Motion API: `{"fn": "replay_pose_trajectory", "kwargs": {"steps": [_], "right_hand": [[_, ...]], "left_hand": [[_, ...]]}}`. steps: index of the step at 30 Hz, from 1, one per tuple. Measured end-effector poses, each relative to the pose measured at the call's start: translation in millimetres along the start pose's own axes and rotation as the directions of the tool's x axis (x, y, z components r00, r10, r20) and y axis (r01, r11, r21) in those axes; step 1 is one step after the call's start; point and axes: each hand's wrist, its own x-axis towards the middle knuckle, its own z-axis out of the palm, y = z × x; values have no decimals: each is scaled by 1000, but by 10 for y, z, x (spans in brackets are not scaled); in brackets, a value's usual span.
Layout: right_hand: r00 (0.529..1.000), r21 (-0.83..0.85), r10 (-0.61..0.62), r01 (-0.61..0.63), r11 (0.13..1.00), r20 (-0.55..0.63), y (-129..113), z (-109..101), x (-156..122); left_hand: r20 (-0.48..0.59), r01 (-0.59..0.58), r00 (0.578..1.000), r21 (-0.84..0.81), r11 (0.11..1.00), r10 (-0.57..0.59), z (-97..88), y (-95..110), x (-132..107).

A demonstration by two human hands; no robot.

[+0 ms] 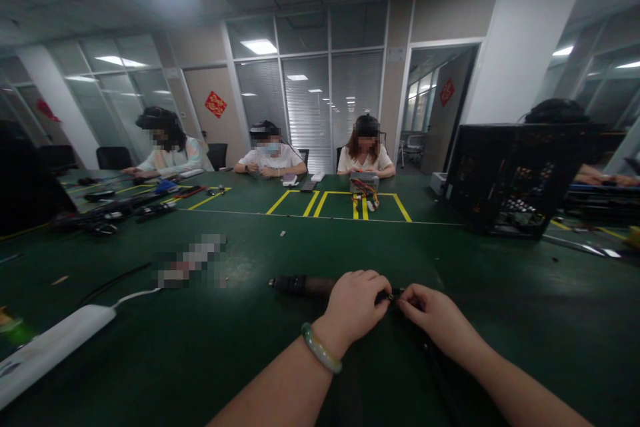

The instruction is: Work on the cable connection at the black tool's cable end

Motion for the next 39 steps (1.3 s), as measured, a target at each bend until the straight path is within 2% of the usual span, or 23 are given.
{"fn": "replay_pose_trajectory", "kwargs": {"steps": [7, 12, 20, 29, 39], "right_hand": [[1000, 9, 12, -12, 1000, 9, -29, -19, -9], [1000, -12, 6, -6, 1000, 2, -59, -30, -15], [1000, -26, -2, 2, 1000, -9, -14, -4, 12], [1000, -20, -14, 14, 1000, -5, 30, 3, 19], [1000, 3, -9, 9, 1000, -4, 18, 1, 2]], "left_hand": [[3, 29, 1000, 23, 999, -29, -5, 9, 0], [-3, -4, 1000, -6, 1000, 4, 3, -2, -2], [-28, 45, 999, 9, 999, -45, 31, 14, 4], [-25, 5, 1000, 4, 1000, -5, 21, 2, -4], [-40, 30, 999, -10, 1000, -30, 30, 5, -10]]}}
